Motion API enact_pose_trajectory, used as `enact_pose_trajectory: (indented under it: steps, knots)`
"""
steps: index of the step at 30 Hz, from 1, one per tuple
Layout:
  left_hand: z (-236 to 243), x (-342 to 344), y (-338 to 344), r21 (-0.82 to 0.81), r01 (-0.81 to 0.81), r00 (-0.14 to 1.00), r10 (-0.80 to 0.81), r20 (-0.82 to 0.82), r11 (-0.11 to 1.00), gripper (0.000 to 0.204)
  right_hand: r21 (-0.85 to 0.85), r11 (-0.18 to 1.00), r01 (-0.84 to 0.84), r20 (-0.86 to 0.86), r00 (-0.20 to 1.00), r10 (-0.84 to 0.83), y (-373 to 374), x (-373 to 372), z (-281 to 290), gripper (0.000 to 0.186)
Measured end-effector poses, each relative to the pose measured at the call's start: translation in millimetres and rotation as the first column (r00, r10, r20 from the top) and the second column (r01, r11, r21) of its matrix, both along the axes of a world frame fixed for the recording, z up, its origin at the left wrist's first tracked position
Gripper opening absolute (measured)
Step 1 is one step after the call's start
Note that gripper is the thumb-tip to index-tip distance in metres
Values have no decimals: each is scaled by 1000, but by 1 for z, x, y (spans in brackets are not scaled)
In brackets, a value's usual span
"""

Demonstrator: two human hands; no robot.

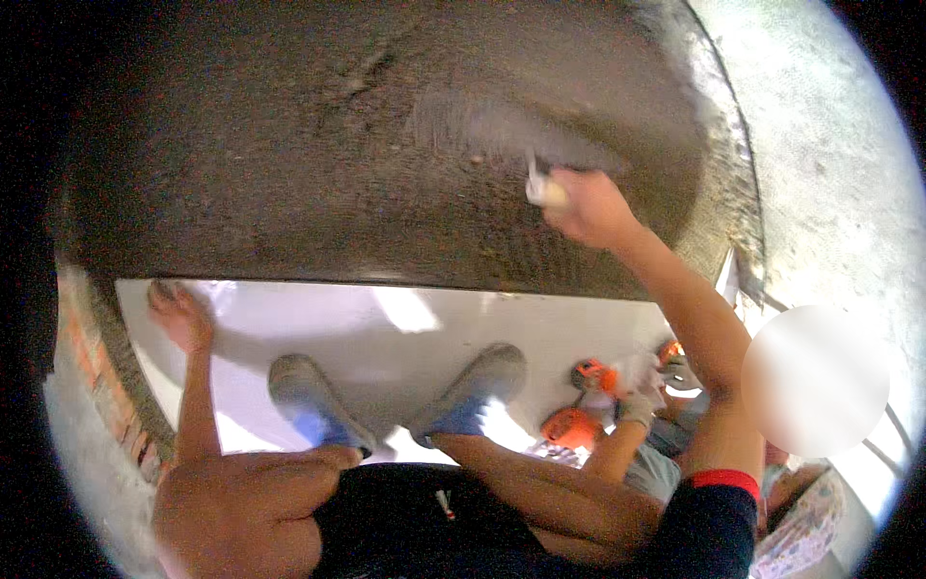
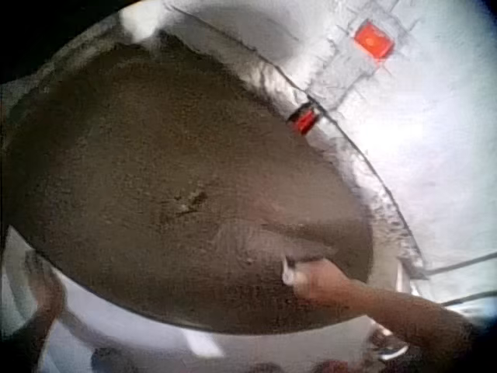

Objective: The person spreads mortar on a floor section using a notched trowel, then uses the trowel to scoop adhesive from a bucket and apply it to the back of a tile.

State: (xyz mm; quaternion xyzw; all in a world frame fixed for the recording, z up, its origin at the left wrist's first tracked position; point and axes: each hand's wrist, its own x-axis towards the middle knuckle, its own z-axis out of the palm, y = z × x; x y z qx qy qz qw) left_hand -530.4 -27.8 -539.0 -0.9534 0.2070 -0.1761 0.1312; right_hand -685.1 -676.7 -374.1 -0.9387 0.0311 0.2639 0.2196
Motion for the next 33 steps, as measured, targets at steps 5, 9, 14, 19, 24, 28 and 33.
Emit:
enact_pose_trajectory:
  steps: [5,9,14,19,24,28,33]
  knots:
    - [25,-3,-38,-287,-143,989,147,-7,947,55,94,970,-226,-240,940,242,77,-13,3,28]
    - [35,4,-40,-170,54,995,-38,98,984,54,32,937,-349,-220,912,347,107,33,-18,25]
    - [24,0,-45,-432,-121,985,163,61,893,52,21,999,44,43,998,-45,112,117,-15,31]
    - [23,-1,-35,-494,-170,984,174,-38,853,46,255,967,-29,-44,998,41,163,102,3,33]
    - [24,2,-40,-502,-125,989,149,7,856,43,250,961,-118,-230,957,177,222,61,-11,39]
    - [37,1,-43,-476,-209,978,185,-98,854,47,210,953,-220,-76,968,240,218,96,-30,35]
    - [19,-1,-25,-372,-230,966,165,-198,899,53,113,991,77,166,981,-96,178,174,-17,33]
